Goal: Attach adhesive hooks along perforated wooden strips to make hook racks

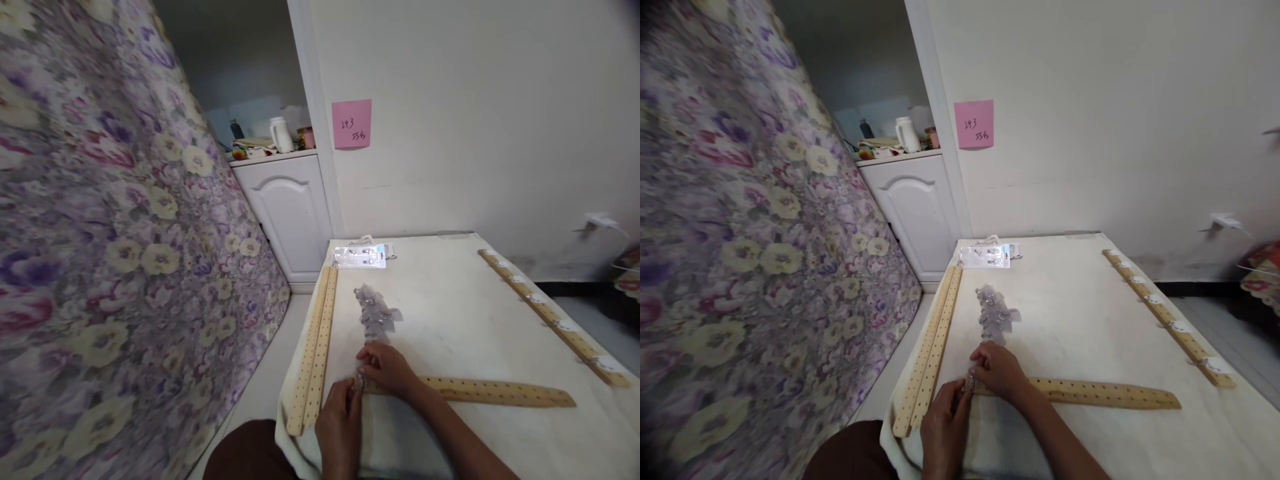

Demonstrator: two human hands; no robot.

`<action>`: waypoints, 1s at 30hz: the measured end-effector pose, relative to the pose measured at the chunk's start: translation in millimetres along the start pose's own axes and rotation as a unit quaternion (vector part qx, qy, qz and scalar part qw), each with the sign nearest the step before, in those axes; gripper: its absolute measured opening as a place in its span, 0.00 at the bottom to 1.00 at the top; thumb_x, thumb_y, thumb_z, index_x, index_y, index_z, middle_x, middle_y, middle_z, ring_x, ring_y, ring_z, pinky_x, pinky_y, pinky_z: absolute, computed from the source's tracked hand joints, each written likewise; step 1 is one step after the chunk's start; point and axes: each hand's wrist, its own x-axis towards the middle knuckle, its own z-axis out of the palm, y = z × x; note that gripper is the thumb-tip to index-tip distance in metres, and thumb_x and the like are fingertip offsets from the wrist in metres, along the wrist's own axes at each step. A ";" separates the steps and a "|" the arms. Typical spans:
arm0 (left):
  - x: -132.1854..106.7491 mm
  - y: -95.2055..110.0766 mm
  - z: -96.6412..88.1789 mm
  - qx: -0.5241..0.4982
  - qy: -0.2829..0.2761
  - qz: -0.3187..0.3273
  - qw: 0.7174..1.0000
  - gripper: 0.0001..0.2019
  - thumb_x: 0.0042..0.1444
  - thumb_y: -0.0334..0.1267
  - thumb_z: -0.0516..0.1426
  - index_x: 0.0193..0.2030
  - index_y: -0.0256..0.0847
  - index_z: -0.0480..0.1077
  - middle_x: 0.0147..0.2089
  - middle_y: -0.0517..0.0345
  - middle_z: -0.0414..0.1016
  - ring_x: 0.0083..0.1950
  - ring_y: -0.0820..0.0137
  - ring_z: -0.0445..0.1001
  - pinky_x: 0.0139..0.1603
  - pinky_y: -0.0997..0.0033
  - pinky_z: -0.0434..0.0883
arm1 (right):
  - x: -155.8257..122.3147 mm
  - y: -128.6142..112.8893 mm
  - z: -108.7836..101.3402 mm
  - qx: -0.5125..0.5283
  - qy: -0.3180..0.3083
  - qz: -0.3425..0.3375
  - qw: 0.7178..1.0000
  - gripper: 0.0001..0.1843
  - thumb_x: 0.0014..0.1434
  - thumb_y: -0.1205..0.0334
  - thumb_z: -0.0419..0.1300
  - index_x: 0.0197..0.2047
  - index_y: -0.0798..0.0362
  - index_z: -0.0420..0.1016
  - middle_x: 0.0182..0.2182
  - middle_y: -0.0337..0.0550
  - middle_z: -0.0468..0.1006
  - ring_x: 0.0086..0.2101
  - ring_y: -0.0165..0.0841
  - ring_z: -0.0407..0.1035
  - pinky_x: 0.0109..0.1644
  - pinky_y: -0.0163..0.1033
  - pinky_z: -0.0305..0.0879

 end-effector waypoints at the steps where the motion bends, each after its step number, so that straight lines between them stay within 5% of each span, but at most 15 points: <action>1: -0.1 0.6 -0.3 0.000 -0.001 -0.002 1.000 0.11 0.58 0.47 0.51 0.40 0.47 0.71 0.36 0.61 0.78 0.36 0.69 0.76 0.34 0.74 0.67 | -0.3 -0.3 -0.2 -0.002 0.001 -0.002 1.000 0.13 0.46 0.64 0.62 0.38 0.51 0.76 0.32 0.39 0.77 0.32 0.31 0.68 0.36 0.34 0.60; 30: -2.1 -3.0 -1.2 -0.015 -0.006 0.004 1.000 0.12 0.59 0.46 0.50 0.43 0.46 0.70 0.40 0.59 0.77 0.39 0.67 0.75 0.38 0.70 0.67 | 0.2 0.6 0.1 0.023 -0.002 -0.006 1.000 0.15 0.45 0.63 0.64 0.39 0.52 0.76 0.35 0.39 0.77 0.29 0.29 0.66 0.35 0.33 0.60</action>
